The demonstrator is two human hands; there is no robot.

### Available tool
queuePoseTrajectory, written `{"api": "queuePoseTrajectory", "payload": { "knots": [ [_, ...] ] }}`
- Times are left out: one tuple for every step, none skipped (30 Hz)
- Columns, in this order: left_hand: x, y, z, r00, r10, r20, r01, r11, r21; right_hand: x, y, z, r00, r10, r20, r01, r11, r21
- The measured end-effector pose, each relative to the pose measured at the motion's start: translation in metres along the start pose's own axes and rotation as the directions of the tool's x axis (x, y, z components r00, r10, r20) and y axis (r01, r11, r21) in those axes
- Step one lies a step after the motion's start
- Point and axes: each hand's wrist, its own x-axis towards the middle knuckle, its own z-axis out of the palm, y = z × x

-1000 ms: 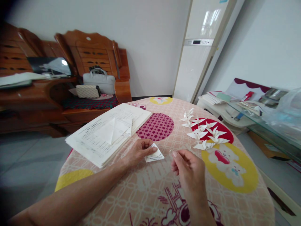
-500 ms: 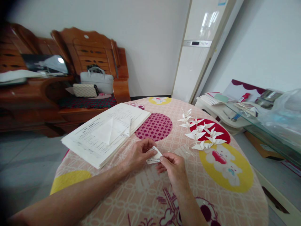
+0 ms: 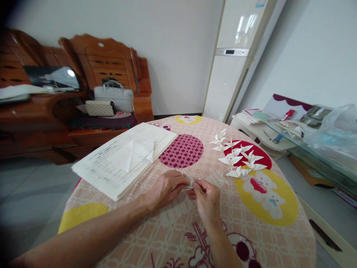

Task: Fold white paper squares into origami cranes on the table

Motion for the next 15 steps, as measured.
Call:
{"api": "queuePoseTrajectory", "payload": {
  "knots": [
    [0.0,0.0,0.0,1.0,-0.005,0.02,0.006,0.999,-0.039,0.0,0.0,0.001,1.0,0.009,0.0,-0.009,1.0,0.013],
    [0.0,0.001,0.0,0.999,-0.015,0.033,0.018,0.997,-0.079,0.0,-0.001,0.001,1.0,0.022,0.0,-0.022,0.999,0.035],
    [0.0,0.002,0.0,0.999,-0.027,0.04,0.032,0.992,-0.12,-0.001,-0.003,0.002,0.999,0.04,0.0,-0.04,0.997,0.064],
    [-0.001,0.003,0.0,0.998,-0.04,0.043,0.047,0.986,-0.16,-0.001,-0.004,0.002,0.998,0.062,0.003,-0.062,0.993,0.096],
    [-0.001,0.004,0.0,0.998,-0.054,0.045,0.062,0.979,-0.195,-0.002,-0.006,0.003,0.996,0.083,0.011,-0.084,0.989,0.124],
    [-0.001,0.006,0.0,0.997,-0.069,0.046,0.077,0.972,-0.224,-0.002,-0.008,0.003,0.995,0.102,0.023,-0.104,0.984,0.144],
    [0.0,0.006,-0.001,0.996,-0.083,0.046,0.092,0.964,-0.248,-0.003,-0.01,0.003,0.992,0.118,0.035,-0.122,0.98,0.159],
    [0.0,0.007,-0.001,0.994,-0.097,0.043,0.105,0.958,-0.267,-0.003,-0.011,0.002,0.99,0.136,0.047,-0.142,0.975,0.171],
    [0.0,0.007,-0.002,0.993,-0.111,0.039,0.118,0.952,-0.281,-0.004,-0.012,0.002,0.987,0.152,0.056,-0.16,0.97,0.182],
    [0.001,0.007,-0.002,0.991,-0.127,0.029,0.13,0.948,-0.292,-0.004,-0.013,0.001,0.985,0.164,0.061,-0.172,0.966,0.194],
    [0.001,0.007,-0.002,0.99,-0.143,0.017,0.142,0.943,-0.301,-0.004,-0.014,0.001,0.983,0.169,0.064,-0.179,0.962,0.206],
    [0.001,0.007,-0.002,0.987,-0.16,0.006,0.154,0.938,-0.311,-0.005,-0.015,0.001,0.984,0.168,0.067,-0.179,0.96,0.216],
    [0.001,0.007,-0.002,0.984,-0.176,-0.002,0.166,0.933,-0.319,-0.005,-0.015,0.001,0.985,0.159,0.072,-0.171,0.96,0.223],
    [0.001,0.007,-0.002,0.981,-0.193,-0.01,0.179,0.927,-0.329,-0.005,-0.016,0.002,0.987,0.144,0.078,-0.158,0.961,0.227],
    [0.001,0.007,-0.002,0.978,-0.208,-0.018,0.189,0.921,-0.341,-0.006,-0.017,0.002,0.988,0.127,0.082,-0.143,0.962,0.231]
  ]
}}
